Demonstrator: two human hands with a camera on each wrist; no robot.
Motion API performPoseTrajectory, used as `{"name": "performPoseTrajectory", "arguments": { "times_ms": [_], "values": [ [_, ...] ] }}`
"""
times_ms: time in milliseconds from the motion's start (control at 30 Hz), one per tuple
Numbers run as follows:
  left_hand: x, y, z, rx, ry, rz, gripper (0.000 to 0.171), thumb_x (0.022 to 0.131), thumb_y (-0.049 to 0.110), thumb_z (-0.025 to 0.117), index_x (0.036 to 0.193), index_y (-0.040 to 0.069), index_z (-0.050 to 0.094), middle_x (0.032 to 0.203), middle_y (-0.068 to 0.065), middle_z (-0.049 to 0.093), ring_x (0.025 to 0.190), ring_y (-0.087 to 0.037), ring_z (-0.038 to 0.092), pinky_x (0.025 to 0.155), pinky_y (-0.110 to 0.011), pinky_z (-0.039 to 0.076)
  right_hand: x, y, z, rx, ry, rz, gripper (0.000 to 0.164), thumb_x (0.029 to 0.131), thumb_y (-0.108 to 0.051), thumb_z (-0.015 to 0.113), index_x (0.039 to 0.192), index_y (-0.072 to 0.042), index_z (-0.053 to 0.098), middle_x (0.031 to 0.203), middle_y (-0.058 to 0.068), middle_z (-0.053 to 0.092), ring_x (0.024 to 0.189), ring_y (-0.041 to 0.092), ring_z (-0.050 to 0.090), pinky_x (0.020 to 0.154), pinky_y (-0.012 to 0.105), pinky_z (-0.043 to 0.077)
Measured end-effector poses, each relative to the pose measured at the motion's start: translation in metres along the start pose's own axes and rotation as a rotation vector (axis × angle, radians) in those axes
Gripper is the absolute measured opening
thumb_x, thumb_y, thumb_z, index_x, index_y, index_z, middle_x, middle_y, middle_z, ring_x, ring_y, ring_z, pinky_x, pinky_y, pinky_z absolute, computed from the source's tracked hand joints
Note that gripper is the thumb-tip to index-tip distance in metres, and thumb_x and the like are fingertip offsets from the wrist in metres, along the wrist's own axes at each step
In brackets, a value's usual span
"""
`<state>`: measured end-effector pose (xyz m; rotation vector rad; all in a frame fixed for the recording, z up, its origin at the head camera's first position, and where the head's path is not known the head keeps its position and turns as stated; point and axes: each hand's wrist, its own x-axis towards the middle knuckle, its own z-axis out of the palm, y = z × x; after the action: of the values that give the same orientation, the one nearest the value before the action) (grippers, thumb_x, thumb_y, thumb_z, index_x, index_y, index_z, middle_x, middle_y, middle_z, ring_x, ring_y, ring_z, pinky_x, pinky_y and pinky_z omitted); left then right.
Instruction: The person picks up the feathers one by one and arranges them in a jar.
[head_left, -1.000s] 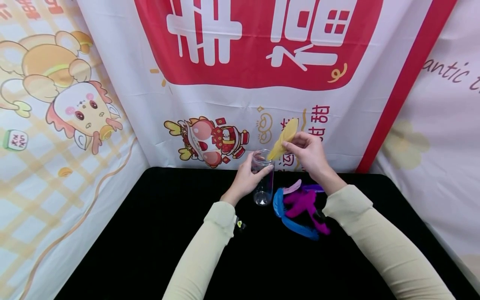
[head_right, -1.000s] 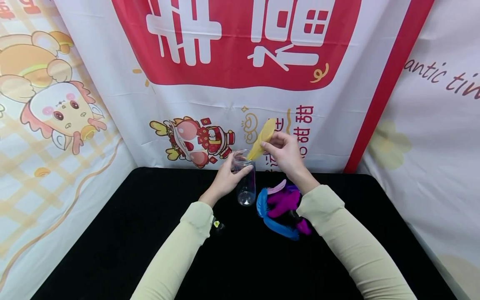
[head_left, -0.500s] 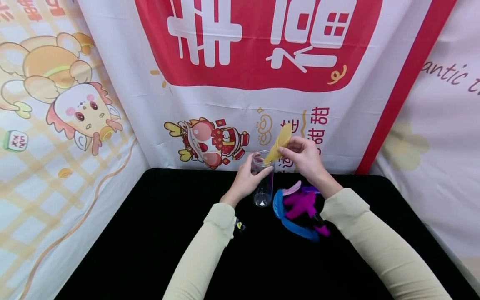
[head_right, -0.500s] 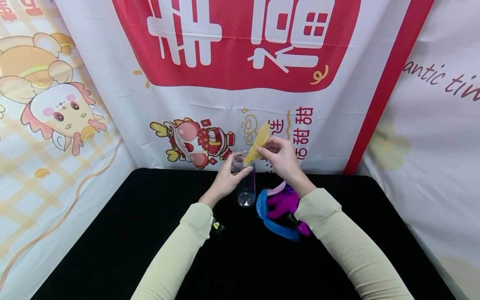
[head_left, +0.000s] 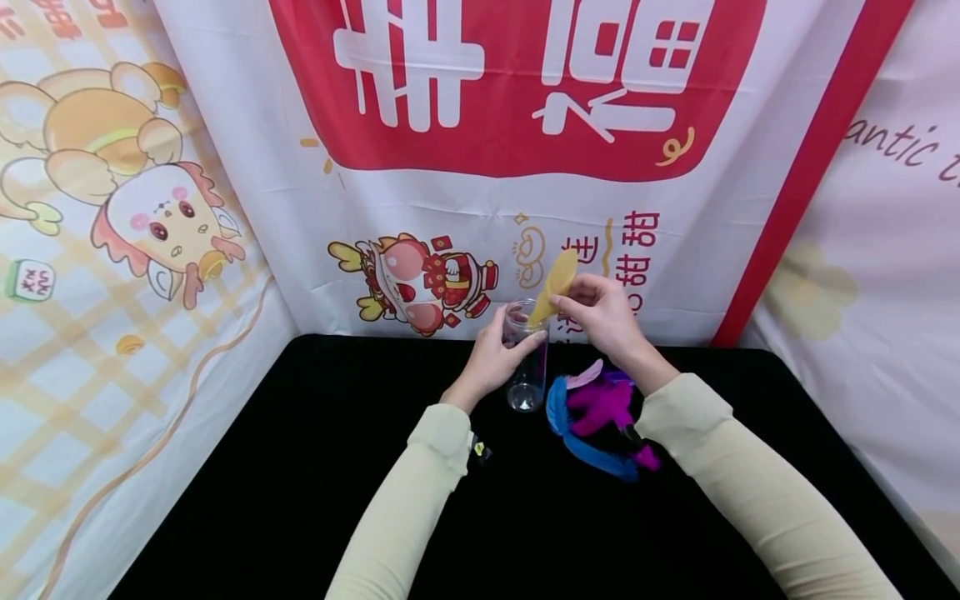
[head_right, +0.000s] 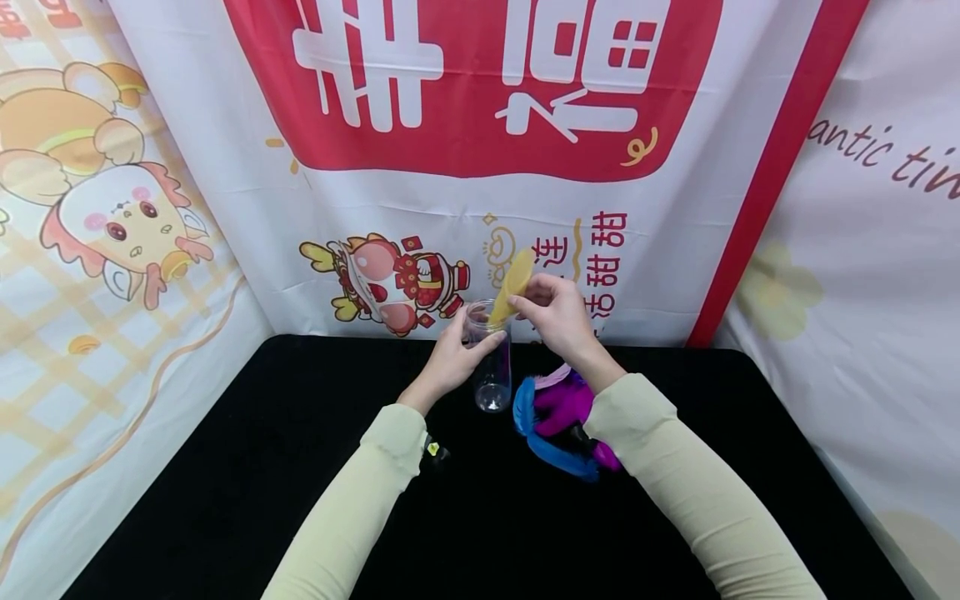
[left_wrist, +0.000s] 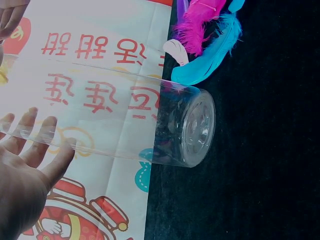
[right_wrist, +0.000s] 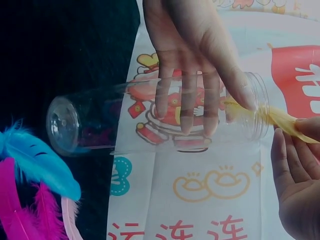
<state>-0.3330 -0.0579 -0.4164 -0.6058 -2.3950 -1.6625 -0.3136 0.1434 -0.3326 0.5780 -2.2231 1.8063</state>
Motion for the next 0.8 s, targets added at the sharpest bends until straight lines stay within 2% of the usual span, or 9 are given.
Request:
{"name": "performPoseTrajectory", "arguments": {
  "times_ms": [200, 467, 700, 800],
  "values": [
    [0.0, 0.0, 0.0, -0.002, -0.003, -0.01, 0.071, 0.094, 0.048, 0.073, 0.149, 0.016, 0.042, 0.13, -0.004, 0.064, 0.115, -0.019, 0.063, 0.097, -0.04, 0.054, 0.003, 0.0, 0.004, -0.02, -0.004, 0.014, 0.024, 0.094, -0.011, 0.075, 0.109, 0.007, 0.071, 0.105, 0.025, 0.073, 0.087, 0.017, 0.074, 0.077, 0.027, 0.059],
    [0.0, 0.001, -0.001, 0.017, -0.01, -0.032, 0.074, 0.095, 0.051, 0.071, 0.152, 0.014, 0.04, 0.134, -0.007, 0.061, 0.118, -0.019, 0.061, 0.098, -0.041, 0.053, 0.007, 0.001, 0.007, -0.063, 0.016, 0.021, 0.021, 0.094, -0.013, 0.076, 0.106, 0.004, 0.072, 0.099, 0.021, 0.075, 0.079, 0.018, 0.071, 0.069, 0.029, 0.059],
    [0.0, 0.001, -0.001, 0.022, -0.005, -0.036, 0.075, 0.095, 0.05, 0.071, 0.153, 0.015, 0.039, 0.14, -0.009, 0.058, 0.122, -0.022, 0.06, 0.099, -0.041, 0.053, 0.01, 0.001, 0.011, -0.072, 0.031, 0.046, 0.021, 0.094, -0.012, 0.076, 0.106, 0.005, 0.073, 0.101, 0.022, 0.074, 0.081, 0.018, 0.071, 0.073, 0.034, 0.06],
    [0.0, 0.001, -0.001, 0.031, -0.003, -0.036, 0.074, 0.095, 0.049, 0.071, 0.153, 0.015, 0.039, 0.14, -0.008, 0.058, 0.121, -0.022, 0.06, 0.099, -0.041, 0.053, 0.011, 0.001, 0.013, -0.079, 0.016, 0.064, 0.022, 0.094, -0.011, 0.076, 0.107, 0.007, 0.072, 0.103, 0.024, 0.073, 0.082, 0.017, 0.069, 0.074, 0.03, 0.059]
  ]
}}
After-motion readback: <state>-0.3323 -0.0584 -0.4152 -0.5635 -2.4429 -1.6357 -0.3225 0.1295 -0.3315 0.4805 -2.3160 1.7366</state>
